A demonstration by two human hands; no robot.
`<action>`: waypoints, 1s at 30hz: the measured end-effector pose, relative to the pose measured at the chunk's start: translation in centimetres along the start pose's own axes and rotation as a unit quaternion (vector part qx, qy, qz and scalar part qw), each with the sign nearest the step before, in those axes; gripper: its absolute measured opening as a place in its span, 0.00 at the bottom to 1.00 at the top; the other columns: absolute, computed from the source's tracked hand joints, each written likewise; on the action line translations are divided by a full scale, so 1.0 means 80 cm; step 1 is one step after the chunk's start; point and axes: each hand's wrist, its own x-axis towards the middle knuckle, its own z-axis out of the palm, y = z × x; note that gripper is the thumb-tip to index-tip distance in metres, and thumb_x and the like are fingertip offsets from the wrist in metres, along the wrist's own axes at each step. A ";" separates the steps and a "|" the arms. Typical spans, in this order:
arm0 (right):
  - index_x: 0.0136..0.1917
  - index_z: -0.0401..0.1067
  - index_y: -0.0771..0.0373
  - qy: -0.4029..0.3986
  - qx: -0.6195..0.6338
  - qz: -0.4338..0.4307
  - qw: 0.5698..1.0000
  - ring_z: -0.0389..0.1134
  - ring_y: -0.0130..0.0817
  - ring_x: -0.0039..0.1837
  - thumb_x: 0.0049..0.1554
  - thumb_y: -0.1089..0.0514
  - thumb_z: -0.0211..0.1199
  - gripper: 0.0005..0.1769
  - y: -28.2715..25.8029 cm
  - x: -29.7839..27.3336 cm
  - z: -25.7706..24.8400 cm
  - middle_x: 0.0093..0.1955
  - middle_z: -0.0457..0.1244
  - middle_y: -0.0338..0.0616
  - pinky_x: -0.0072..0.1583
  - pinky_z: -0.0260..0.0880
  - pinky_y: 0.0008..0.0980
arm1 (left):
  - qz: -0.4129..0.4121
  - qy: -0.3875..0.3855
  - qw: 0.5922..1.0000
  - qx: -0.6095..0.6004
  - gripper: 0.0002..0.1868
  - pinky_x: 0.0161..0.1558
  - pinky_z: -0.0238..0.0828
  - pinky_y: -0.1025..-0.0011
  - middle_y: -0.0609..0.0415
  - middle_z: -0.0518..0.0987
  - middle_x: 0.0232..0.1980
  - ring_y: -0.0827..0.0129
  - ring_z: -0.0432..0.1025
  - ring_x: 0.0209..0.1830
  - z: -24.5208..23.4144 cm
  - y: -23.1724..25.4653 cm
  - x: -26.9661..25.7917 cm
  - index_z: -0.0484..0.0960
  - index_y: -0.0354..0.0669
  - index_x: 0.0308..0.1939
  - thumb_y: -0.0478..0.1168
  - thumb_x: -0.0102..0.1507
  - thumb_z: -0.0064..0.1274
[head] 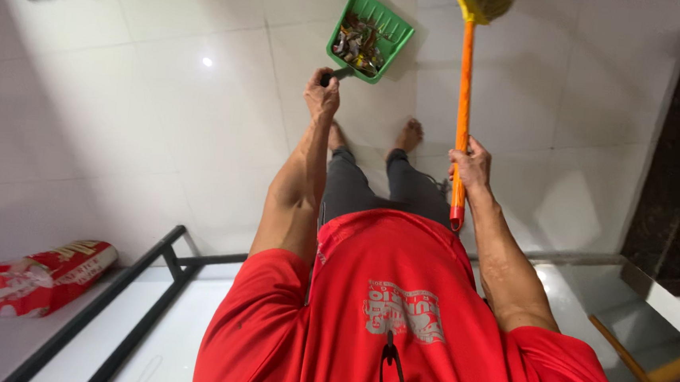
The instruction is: The person sweeps debris into a green dustpan using a broom, then carries the dustpan and broom to an outdoor area and sweeps the stairs. The person handles a cloth and a pink bottle near the stairs.
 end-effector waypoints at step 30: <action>0.49 0.69 0.68 0.060 0.128 0.120 0.983 0.65 0.29 0.33 0.62 0.63 0.56 0.05 -0.248 0.400 0.188 0.36 0.64 0.44 0.34 0.69 0.30 | -0.006 -0.015 0.999 0.035 0.13 0.47 0.76 0.61 0.45 0.85 0.43 0.53 0.81 0.43 -0.070 0.017 0.324 0.84 0.46 0.45 0.44 0.59 0.63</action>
